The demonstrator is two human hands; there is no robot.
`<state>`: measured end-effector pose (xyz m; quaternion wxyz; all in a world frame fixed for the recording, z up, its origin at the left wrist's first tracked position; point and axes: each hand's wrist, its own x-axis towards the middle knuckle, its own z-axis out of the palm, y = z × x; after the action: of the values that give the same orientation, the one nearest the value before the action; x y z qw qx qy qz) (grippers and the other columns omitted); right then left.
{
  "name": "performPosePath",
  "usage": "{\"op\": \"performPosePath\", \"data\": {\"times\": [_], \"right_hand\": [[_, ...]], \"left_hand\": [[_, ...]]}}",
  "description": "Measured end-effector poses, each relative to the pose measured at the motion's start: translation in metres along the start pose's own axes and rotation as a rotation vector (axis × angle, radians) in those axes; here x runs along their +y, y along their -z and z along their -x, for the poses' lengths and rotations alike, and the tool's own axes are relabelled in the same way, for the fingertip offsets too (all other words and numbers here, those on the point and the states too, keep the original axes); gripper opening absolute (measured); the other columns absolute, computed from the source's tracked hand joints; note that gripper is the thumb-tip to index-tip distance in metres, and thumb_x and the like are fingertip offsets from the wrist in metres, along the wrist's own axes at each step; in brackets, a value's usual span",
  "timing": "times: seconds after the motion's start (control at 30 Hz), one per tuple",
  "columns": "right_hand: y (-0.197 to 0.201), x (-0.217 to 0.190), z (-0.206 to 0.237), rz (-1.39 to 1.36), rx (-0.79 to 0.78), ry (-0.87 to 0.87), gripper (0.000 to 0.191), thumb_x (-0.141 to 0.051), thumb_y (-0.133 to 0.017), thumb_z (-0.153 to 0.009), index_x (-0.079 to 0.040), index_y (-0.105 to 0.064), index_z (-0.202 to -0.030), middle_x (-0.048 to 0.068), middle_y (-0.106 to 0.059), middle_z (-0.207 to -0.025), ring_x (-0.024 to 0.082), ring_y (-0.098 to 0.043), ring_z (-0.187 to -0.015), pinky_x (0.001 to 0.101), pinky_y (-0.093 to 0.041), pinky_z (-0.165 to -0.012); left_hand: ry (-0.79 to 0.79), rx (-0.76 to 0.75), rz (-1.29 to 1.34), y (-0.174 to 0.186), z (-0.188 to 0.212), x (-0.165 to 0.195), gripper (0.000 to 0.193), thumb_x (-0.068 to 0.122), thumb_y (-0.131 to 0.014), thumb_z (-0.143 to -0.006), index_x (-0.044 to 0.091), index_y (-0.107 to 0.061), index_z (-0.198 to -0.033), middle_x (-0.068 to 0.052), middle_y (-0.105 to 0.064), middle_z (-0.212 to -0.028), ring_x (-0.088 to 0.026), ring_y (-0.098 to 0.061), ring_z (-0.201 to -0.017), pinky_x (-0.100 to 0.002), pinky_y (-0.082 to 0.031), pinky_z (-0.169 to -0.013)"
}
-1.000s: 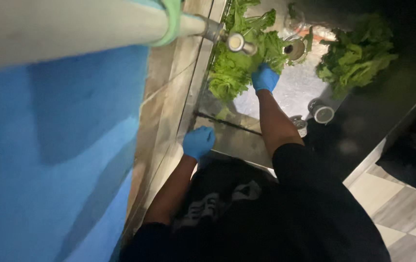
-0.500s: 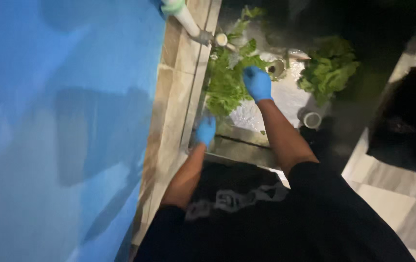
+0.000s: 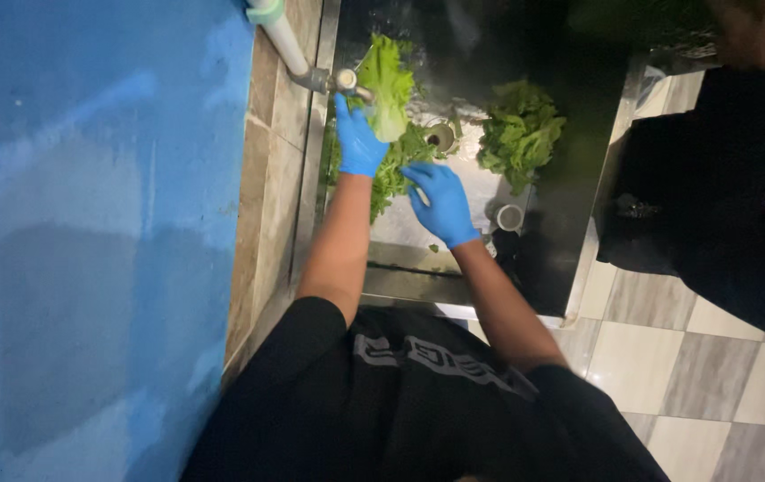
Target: The person washes lettuce heads at a stainless steel sink, holding each head under running water from a faucet and rubbing the leaves with both hands. They place rinsed lettuce into green plastic baskets beside the sink and continue with the next head.
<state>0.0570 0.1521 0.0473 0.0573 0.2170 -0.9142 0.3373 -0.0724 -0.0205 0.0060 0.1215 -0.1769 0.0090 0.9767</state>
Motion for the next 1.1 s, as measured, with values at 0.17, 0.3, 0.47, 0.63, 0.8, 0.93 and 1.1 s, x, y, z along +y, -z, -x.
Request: {"op": "performPosePath", "data": {"times": [0.17,0.3,0.47,0.63,0.8,0.93,1.1], "right_hand": [[-0.013,0.02,0.109,-0.078,-0.064,-0.247,0.02,-0.01,-0.07,-0.091,-0.011,-0.076,-0.11,0.013,-0.073,-0.11,0.036,-0.064,-0.106,0.0456,-0.051,-0.094],[-0.018,0.031,0.158,-0.119,-0.115,-0.306,0.017,-0.011,-0.07,-0.09,-0.012,-0.078,-0.105,0.013,-0.074,-0.104,0.035,-0.067,-0.099,0.044,-0.053,-0.091],[-0.018,0.038,0.174,-0.193,-0.088,-0.365,0.017,-0.012,-0.07,-0.093,-0.012,-0.079,-0.107,0.013,-0.075,-0.104,0.033,-0.068,-0.097,0.0418,-0.054,-0.09],[-0.016,0.021,0.129,-0.538,-0.011,-0.576,0.017,-0.017,-0.067,-0.1,-0.011,-0.078,-0.111,0.007,-0.076,-0.105,0.017,-0.069,-0.092,0.031,-0.056,-0.083],[0.0,0.001,0.009,-0.688,0.254,-0.431,0.025,-0.02,-0.073,-0.101,-0.006,-0.073,-0.122,0.008,-0.075,-0.117,0.013,-0.069,-0.103,0.03,-0.056,-0.093],[0.016,-0.016,-0.068,-1.257,0.052,-0.833,0.045,-0.029,-0.071,-0.096,-0.011,-0.061,-0.136,0.005,-0.07,-0.115,0.018,-0.068,-0.097,0.0339,-0.057,-0.082],[0.02,-0.049,-0.097,-1.792,-0.079,-0.69,0.037,-0.016,-0.075,-0.095,-0.006,-0.064,-0.129,0.008,-0.071,-0.119,0.022,-0.071,-0.107,0.0393,-0.059,-0.089]], "left_hand": [[-0.051,0.128,-0.174,-0.001,-0.002,0.031,0.062,0.064,-0.046,-0.096,0.02,-0.054,-0.139,-0.007,-0.055,-0.138,-0.032,-0.057,-0.123,-0.056,-0.045,-0.109],[0.01,0.14,-0.223,-0.001,0.014,0.042,0.059,0.058,-0.044,-0.101,0.015,-0.054,-0.14,-0.013,-0.059,-0.134,-0.034,-0.058,-0.125,-0.053,-0.045,-0.113],[0.051,-0.263,-0.614,0.02,0.072,0.037,0.051,0.041,-0.042,-0.112,0.009,-0.05,-0.151,-0.01,-0.06,-0.147,-0.025,-0.057,-0.134,-0.043,-0.044,-0.121],[0.19,-0.074,-0.443,0.031,0.117,0.038,0.053,0.043,-0.046,-0.108,0.009,-0.052,-0.148,-0.009,-0.064,-0.139,-0.025,-0.063,-0.125,-0.042,-0.05,-0.111],[0.246,-0.036,-0.52,0.006,0.121,0.048,0.054,0.043,-0.057,-0.105,0.01,-0.055,-0.147,-0.008,-0.066,-0.136,-0.024,-0.066,-0.12,-0.042,-0.053,-0.104],[0.164,-0.003,-0.683,-0.029,0.113,0.045,0.056,0.043,-0.06,-0.103,0.009,-0.056,-0.147,-0.008,-0.067,-0.135,-0.023,-0.066,-0.119,-0.042,-0.055,-0.103],[0.266,-0.033,-0.559,-0.055,0.114,0.037,0.055,0.041,-0.06,-0.099,0.006,-0.057,-0.142,-0.011,-0.069,-0.13,-0.024,-0.069,-0.115,-0.039,-0.059,-0.099]]}}
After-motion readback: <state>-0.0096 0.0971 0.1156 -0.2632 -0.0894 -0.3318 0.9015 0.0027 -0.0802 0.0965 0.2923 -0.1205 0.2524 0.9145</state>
